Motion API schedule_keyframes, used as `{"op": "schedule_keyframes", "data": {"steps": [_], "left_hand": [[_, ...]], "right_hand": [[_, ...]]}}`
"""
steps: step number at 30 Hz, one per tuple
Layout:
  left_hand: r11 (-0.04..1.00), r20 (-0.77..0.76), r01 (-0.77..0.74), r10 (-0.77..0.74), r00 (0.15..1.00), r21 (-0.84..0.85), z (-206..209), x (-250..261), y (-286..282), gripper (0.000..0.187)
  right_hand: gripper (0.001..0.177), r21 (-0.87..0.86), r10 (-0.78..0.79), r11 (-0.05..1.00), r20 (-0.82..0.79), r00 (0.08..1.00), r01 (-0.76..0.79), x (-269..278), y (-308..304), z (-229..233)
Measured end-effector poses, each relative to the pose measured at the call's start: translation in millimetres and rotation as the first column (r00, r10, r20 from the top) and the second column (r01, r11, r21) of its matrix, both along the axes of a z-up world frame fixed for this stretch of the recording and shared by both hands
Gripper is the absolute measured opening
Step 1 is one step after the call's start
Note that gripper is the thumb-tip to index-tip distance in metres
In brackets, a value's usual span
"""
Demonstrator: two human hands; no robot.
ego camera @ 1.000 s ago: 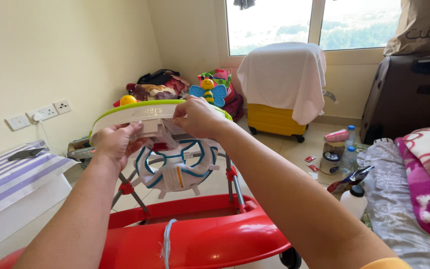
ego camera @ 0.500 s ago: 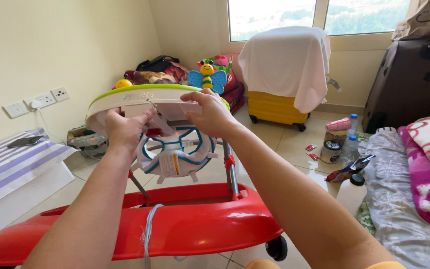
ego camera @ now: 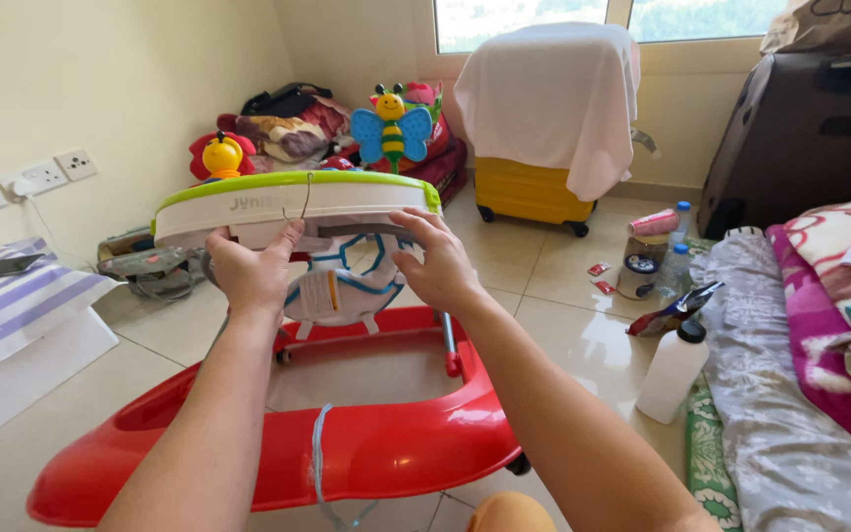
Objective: The person assembles a baby walker by attaching the red base to the white seat unit and securing it with a blue string. They then use pink scissors to trim the excess string.
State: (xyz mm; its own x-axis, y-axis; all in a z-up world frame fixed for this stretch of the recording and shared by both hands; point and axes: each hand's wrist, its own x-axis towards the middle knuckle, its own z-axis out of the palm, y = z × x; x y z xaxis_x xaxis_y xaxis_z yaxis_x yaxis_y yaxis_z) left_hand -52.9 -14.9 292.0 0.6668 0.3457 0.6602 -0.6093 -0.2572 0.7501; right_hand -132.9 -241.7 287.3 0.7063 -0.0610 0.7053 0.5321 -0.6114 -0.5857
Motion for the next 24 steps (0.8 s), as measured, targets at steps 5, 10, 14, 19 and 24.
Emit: {"op": "schedule_keyframes", "data": {"steps": [5, 10, 14, 19, 24], "left_hand": [[0.946, -0.105, 0.203, -0.235, 0.966, -0.253, -53.3, 18.4, -16.8, 0.064], [0.808, -0.135, 0.325, -0.439, 0.888, -0.49, -101.7, 35.2, -29.2, 0.042], [0.795, -0.136, 0.289, -0.417, 0.898, -0.533, -143.9, 61.3, -35.2, 0.049], [0.785, -0.162, 0.245, -0.399, 0.903, -0.568, -186.2, 84.4, -39.0, 0.06], [0.807, -0.254, 0.269, -0.451, 0.855, -0.526, -207.8, 82.0, -37.6, 0.043]], "right_hand": [[0.063, 0.127, -0.036, 0.99, -0.164, 0.986, 0.057, 4.6, -4.8, -53.0], [0.058, 0.241, -0.097, 0.955, -0.296, 0.95, 0.173, 17.7, -35.2, -120.2], [0.046, 0.213, -0.258, 0.907, -0.399, 0.88, 0.363, 31.7, -68.3, -197.9], [0.034, 0.235, -0.433, 0.742, -0.548, 0.716, 0.628, 32.7, -80.3, -300.3], [0.034, 0.199, -0.362, 0.69, -0.737, 0.571, 0.695, 21.8, -83.6, -373.9]]}}
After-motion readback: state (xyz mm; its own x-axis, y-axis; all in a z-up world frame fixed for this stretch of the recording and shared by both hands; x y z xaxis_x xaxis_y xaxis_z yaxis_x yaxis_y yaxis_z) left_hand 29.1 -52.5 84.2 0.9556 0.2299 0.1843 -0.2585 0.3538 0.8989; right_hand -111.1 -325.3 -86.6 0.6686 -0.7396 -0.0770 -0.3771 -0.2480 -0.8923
